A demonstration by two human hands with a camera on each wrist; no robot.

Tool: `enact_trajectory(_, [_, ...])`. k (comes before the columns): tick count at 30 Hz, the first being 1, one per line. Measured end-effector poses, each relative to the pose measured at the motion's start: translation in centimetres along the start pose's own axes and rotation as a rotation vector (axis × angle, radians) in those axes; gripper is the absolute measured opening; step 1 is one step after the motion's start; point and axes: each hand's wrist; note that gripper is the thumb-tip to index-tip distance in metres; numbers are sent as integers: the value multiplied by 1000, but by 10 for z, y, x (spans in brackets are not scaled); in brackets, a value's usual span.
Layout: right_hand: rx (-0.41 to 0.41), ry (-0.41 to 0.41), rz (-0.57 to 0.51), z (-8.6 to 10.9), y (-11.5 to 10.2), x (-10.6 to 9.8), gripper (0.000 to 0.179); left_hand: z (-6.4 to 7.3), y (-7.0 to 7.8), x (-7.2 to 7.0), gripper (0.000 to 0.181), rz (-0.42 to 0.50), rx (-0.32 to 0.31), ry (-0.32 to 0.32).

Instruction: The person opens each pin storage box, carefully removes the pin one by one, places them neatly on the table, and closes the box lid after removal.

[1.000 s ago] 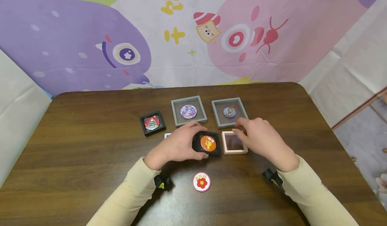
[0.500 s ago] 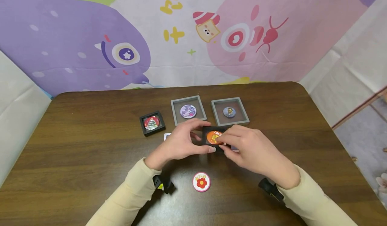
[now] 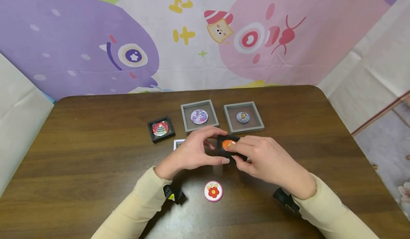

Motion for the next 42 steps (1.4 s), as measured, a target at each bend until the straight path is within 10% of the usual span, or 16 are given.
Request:
enact_trajectory(27, [37, 124, -25, -2, 12, -13, 21, 1, 0, 5, 73, 94, -34, -48])
enact_trajectory(35, [119, 28, -148, 0, 15, -15, 20, 1, 4, 7, 69, 129, -28, -16])
enact_trajectory(42, [35, 47, -145, -1, 18, -19, 41, 0, 4, 4, 69, 199, -81, 10])
Point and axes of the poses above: each hand's wrist, its own z-axis away from the middle knuckle, its own x-axis out of the palm, y = z × x, and after that the axes turned 4 degrees about y, right-handed
